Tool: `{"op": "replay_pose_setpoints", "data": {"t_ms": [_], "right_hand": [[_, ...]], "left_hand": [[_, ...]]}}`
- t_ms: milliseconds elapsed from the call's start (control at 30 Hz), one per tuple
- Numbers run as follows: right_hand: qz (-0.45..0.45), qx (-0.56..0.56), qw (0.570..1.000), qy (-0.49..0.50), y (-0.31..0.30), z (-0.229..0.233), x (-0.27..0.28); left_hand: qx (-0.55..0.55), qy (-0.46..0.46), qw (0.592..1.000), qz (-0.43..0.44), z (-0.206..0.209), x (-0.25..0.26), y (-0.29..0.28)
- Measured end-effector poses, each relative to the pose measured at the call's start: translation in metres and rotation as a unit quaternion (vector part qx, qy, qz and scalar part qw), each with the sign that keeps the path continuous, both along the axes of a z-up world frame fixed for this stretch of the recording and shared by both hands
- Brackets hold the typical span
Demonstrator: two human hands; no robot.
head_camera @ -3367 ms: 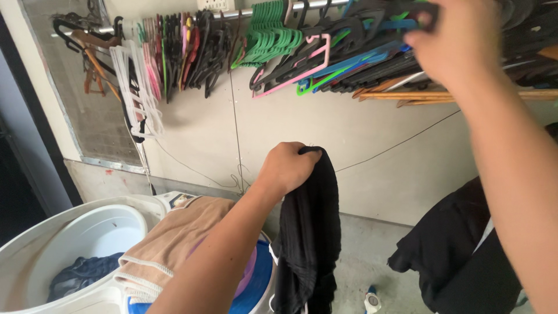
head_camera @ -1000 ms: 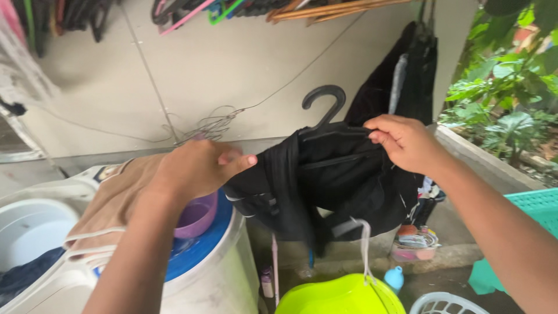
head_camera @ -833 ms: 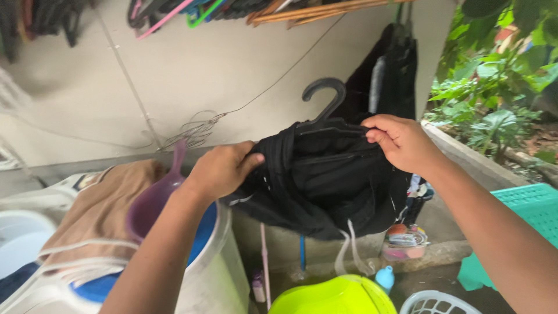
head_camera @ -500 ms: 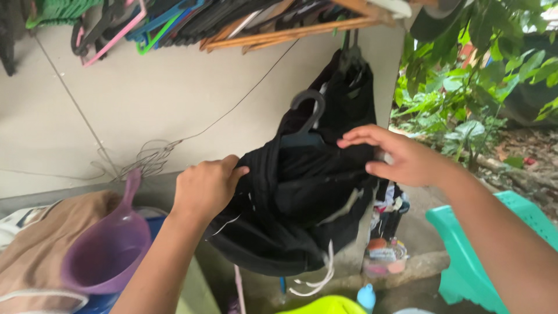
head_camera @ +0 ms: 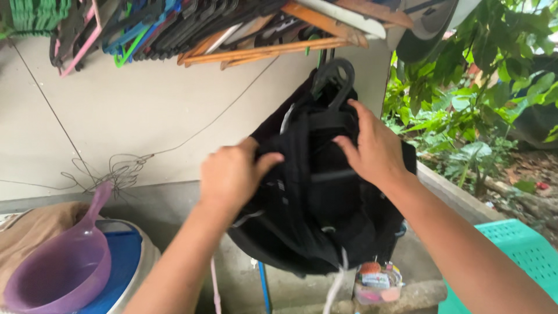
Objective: The person washes a pair of shorts in a basin, puts them on a hanger, and hangs the hanger on an outdoor drying rack.
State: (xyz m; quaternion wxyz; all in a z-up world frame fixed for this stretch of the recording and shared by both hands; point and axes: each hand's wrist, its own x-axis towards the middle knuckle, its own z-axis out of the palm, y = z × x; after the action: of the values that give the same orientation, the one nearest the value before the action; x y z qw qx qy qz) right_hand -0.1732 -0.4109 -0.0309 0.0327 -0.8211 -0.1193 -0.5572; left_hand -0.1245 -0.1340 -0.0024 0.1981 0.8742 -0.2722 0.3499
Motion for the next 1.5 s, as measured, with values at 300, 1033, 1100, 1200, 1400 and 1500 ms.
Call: {"op": "replay_pose_setpoints", "data": {"t_ms": [300,1033,1100,1200,1400,1500], "right_hand": [[-0.029,0.119,0.982,0.141,-0.087,-0.038,0.018],[-0.028,0.155,0.974,0.161,-0.138,-0.067,0.043],[-0.02,0.153,0.977,0.151,-0.14,-0.068,0.046],[-0.03,0.13,0.981,0.142,-0.142,-0.062,0.048],[-0.039,0.068,0.992,0.103,-0.136,-0.041,0.056],[-0.055,0.112,0.98,0.156,-0.132,-0.035,0.055]], "left_hand": [[-0.071,0.041,0.991,-0.106,0.042,0.011,-0.09],[0.135,0.204,0.967,-0.066,0.054,0.161,-0.151],[0.138,0.214,0.965,-0.063,0.059,0.156,-0.148],[0.145,0.22,0.963,-0.059,0.059,0.153,-0.15],[0.133,0.204,0.968,-0.066,0.059,0.145,-0.149],[0.124,0.23,0.964,-0.052,0.061,0.138,-0.149]]}}
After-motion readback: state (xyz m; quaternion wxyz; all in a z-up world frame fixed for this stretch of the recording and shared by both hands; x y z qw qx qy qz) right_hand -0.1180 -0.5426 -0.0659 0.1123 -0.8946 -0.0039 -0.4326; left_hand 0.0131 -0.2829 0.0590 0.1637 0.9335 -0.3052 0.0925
